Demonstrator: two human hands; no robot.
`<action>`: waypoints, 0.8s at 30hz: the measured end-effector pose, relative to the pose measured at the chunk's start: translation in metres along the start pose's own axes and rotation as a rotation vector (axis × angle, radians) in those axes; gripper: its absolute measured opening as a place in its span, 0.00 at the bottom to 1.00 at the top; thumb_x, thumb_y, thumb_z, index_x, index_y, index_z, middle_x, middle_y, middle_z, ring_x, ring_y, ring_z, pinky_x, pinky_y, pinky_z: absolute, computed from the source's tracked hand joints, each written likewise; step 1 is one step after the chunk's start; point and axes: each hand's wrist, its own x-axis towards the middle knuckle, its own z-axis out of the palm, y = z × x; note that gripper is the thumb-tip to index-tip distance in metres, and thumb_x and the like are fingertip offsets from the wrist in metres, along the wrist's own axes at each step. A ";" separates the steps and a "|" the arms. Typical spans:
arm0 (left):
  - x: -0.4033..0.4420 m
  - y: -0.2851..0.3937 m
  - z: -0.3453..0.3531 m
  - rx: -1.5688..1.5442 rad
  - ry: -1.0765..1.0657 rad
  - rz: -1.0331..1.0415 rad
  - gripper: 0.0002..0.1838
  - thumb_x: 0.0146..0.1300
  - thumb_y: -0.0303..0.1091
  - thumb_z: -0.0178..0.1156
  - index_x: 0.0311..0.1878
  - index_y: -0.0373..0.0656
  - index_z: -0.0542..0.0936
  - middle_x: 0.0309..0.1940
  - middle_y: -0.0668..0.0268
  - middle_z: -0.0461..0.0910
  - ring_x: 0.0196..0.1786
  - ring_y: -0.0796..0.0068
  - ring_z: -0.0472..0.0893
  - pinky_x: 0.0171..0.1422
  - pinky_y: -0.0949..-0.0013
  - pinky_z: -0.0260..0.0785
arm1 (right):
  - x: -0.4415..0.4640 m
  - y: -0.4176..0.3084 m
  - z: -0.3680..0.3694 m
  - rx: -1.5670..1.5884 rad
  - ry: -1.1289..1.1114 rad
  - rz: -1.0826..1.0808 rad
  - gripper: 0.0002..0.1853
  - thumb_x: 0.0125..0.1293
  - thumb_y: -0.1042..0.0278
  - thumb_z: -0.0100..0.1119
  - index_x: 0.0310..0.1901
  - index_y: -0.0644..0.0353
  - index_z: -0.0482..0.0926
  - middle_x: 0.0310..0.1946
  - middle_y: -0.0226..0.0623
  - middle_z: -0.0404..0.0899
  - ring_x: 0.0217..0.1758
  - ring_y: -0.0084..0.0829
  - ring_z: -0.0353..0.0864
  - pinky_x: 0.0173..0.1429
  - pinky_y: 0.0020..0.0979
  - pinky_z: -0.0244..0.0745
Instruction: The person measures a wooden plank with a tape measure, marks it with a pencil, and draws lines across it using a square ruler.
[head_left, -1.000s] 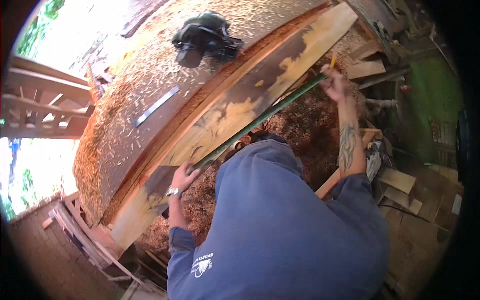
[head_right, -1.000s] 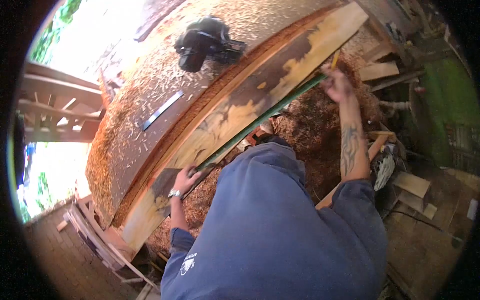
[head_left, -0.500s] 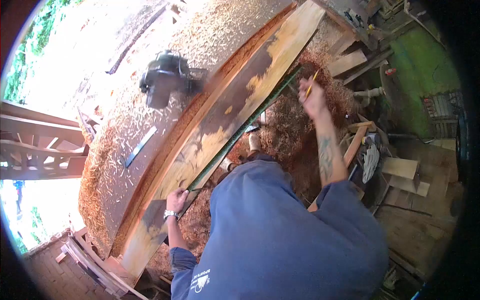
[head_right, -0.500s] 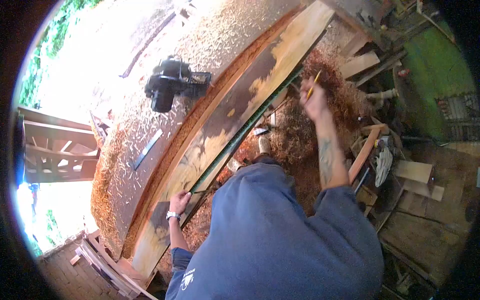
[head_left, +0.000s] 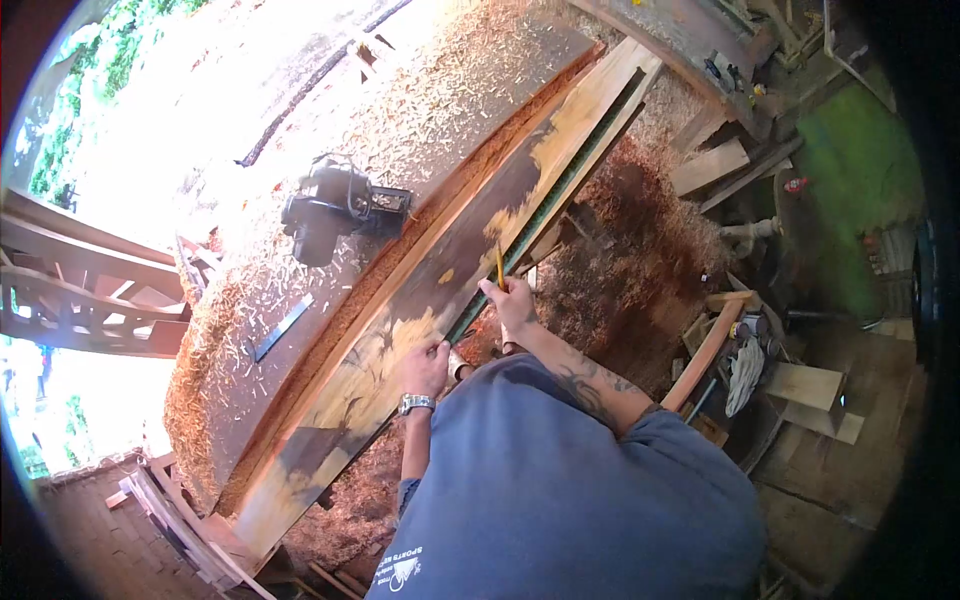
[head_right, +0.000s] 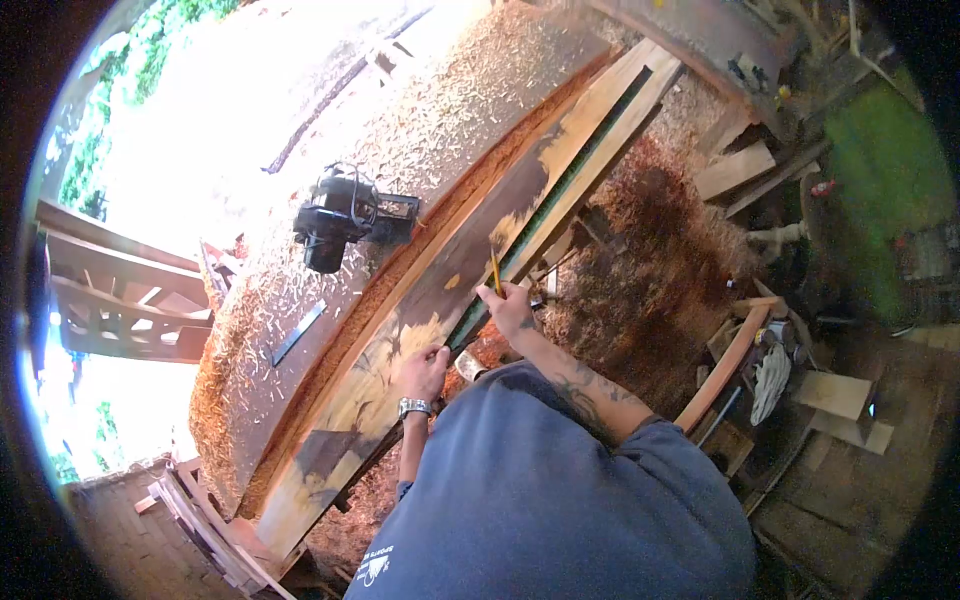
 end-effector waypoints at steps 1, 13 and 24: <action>0.003 0.002 0.007 -0.033 0.029 0.036 0.19 0.64 0.47 0.61 0.41 0.38 0.87 0.34 0.46 0.85 0.40 0.46 0.85 0.47 0.52 0.76 | 0.007 -0.001 -0.006 -0.036 0.014 -0.038 0.15 0.69 0.60 0.66 0.25 0.54 0.77 0.18 0.17 0.68 0.20 0.14 0.63 0.23 0.26 0.56; -0.051 -0.125 -0.004 0.146 -0.170 -0.124 0.22 0.64 0.54 0.60 0.42 0.41 0.84 0.36 0.46 0.84 0.41 0.45 0.84 0.46 0.51 0.74 | 0.174 -0.087 -0.193 0.259 0.231 0.006 0.05 0.66 0.72 0.68 0.36 0.56 0.78 0.25 0.23 0.73 0.19 0.17 0.62 0.19 0.22 0.58; -0.015 -0.071 0.016 0.195 -0.184 -0.134 0.20 0.65 0.52 0.60 0.42 0.44 0.87 0.32 0.52 0.86 0.39 0.54 0.86 0.46 0.55 0.76 | 0.236 -0.117 -0.274 -0.001 0.158 0.065 0.18 0.73 0.50 0.61 0.43 0.59 0.82 0.31 0.29 0.81 0.21 0.20 0.71 0.21 0.22 0.63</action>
